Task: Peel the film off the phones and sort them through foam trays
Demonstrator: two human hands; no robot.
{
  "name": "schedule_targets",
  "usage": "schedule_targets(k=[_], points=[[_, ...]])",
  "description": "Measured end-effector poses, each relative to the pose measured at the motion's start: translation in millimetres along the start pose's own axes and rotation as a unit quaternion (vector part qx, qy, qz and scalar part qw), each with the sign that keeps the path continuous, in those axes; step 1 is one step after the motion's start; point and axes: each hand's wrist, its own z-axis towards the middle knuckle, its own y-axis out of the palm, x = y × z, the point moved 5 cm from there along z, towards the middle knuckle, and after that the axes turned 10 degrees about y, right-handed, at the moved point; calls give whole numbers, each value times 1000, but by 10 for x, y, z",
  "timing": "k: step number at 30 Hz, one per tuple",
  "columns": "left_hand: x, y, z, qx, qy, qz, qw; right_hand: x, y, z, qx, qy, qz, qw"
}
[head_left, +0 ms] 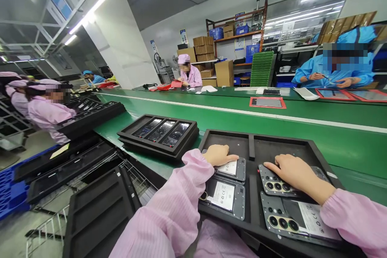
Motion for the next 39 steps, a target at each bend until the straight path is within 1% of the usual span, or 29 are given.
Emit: schedule_targets(k=[3, 6, 8, 11, 12, 14, 16, 17, 20, 22, 24, 26, 30, 32, 33, 34, 35, 36, 38, 39], points=[[2, 16, -10, -20, 14, -8, 1000, 30, 6, 18, -26, -5, 2, 1000], [4, -18, -49, -24, 31, -7, 999, 31, -25, -12, -33, -24, -4, 999], [0, -73, -97, -16, 29, -5, 999, 42, -62, -45, -29, -17, -18, 999], [-22, -183, -209, 5, 5, -14, 1000, 99, -121, -102, -20, 13, -41, 999], [-27, -206, -259, 8, -1, -22, 1000, 120, -125, -129, -23, 16, -34, 999], [-23, -201, -370, -1, -4, -43, 999, 157, -76, -202, -51, 14, 24, 998], [-2, -125, -479, -21, -3, -56, 998, 174, 38, -297, -90, 10, 105, 990], [10, -72, -526, -30, -3, -55, 998, 174, 97, -344, -96, 8, 134, 986], [44, 77, -606, -46, -5, -36, 998, 146, 205, -456, -61, -2, 147, 987], [63, 128, -607, -55, -3, -28, 998, 115, 203, -501, -46, -10, 139, 989], [77, 124, -587, -64, 0, -25, 998, 90, 153, -533, -54, -11, 125, 991], [91, 83, -568, -68, 8, -27, 997, 81, 69, -568, -56, -2, 106, 993], [128, 1, -564, -59, 32, -35, 997, 83, -55, -654, -30, 9, 84, 996], [152, -1, -569, -58, 40, -31, 997, 98, -77, -692, -4, 8, 73, 997], [165, 5, -570, -58, 41, -27, 997, 108, -94, -709, 22, 5, 64, 998], [176, 11, -569, -56, 40, -23, 997, 114, -126, -727, 65, 0, 50, 997], [185, 15, -567, -52, 37, -19, 998, 116, -174, -751, 127, -10, 33, 991], [190, 12, -565, -47, 33, -16, 998, 109, -232, -787, 203, -26, 16, 979], [186, -21, -558, -33, 22, -10, 999, 84, -318, -888, 341, -70, -10, 937], [174, -58, -553, -23, 13, -6, 1000, 78, -330, -935, 384, -94, -19, 918]])
